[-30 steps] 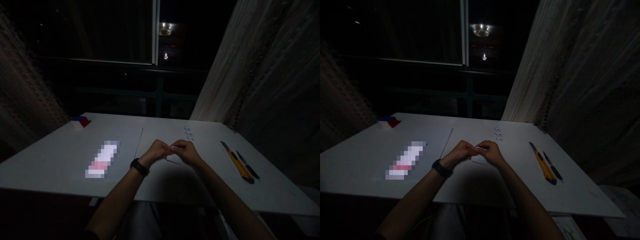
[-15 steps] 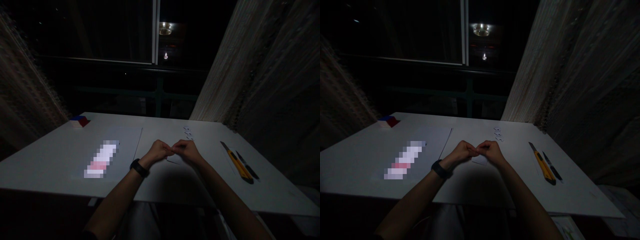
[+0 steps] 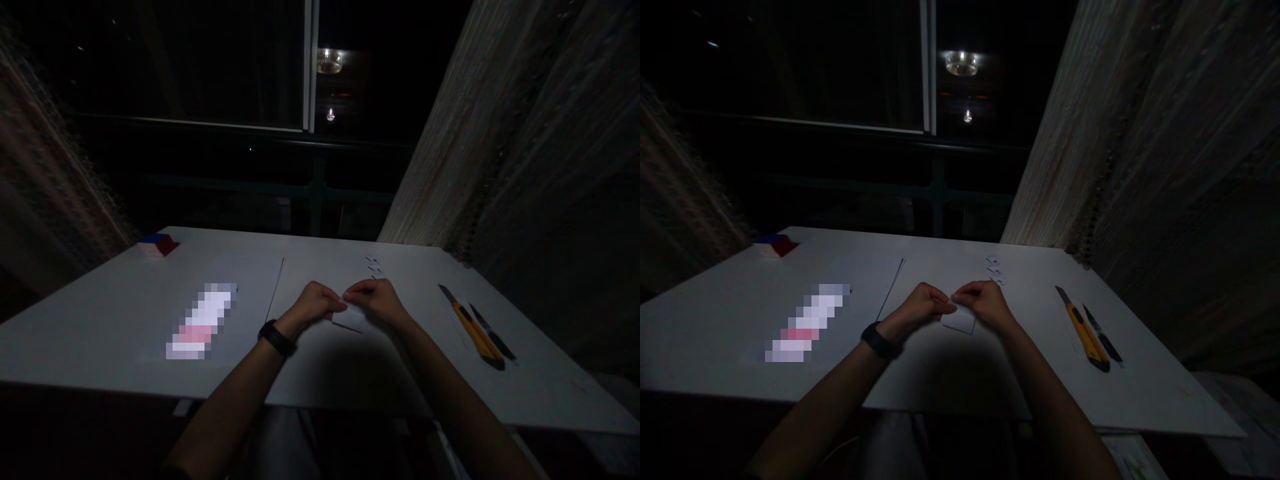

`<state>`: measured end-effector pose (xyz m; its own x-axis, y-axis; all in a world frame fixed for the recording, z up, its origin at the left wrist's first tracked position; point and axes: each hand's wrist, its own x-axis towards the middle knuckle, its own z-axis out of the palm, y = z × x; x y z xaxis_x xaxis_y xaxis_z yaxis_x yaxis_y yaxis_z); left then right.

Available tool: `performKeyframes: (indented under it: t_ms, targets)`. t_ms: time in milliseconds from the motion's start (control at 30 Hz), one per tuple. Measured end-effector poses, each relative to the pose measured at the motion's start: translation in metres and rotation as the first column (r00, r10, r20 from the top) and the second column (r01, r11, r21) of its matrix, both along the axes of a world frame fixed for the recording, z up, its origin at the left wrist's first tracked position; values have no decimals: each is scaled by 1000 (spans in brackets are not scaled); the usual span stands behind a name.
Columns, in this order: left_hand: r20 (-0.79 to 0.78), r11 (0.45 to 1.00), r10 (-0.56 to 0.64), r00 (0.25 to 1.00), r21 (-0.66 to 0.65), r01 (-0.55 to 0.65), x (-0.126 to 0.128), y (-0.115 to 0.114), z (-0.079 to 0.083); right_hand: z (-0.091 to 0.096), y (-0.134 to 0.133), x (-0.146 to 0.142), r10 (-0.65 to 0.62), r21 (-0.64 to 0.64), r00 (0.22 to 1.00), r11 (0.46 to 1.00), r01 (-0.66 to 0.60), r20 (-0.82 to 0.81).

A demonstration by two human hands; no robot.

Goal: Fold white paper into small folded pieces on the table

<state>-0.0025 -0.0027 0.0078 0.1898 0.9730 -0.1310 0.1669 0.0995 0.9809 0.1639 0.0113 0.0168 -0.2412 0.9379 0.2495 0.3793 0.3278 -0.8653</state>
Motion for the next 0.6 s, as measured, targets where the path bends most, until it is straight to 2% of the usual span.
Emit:
performKeyframes:
  t_ms: [133, 300, 433, 600]
  targets:
    - [79, 998, -37, 996, -49, 41, -2, 2, 0, -1, 5, 2, -61, 7, 997, 998, 61, 53]
    - [184, 991, -36, 982, -119, 59, -6, 3, 2, 3, 9, 5, 50, -18, 993, 999, -48, 109]
    - [220, 982, -68, 973, -157, 104, -7, 2, 4, 5, 11, 6, 25, -17, 989, 1000, -22, 147]
    - [221, 981, -49, 974, -175, 89, -7, 2, 3, 4, 11, 8, 75, -42, 986, 997, -69, 150]
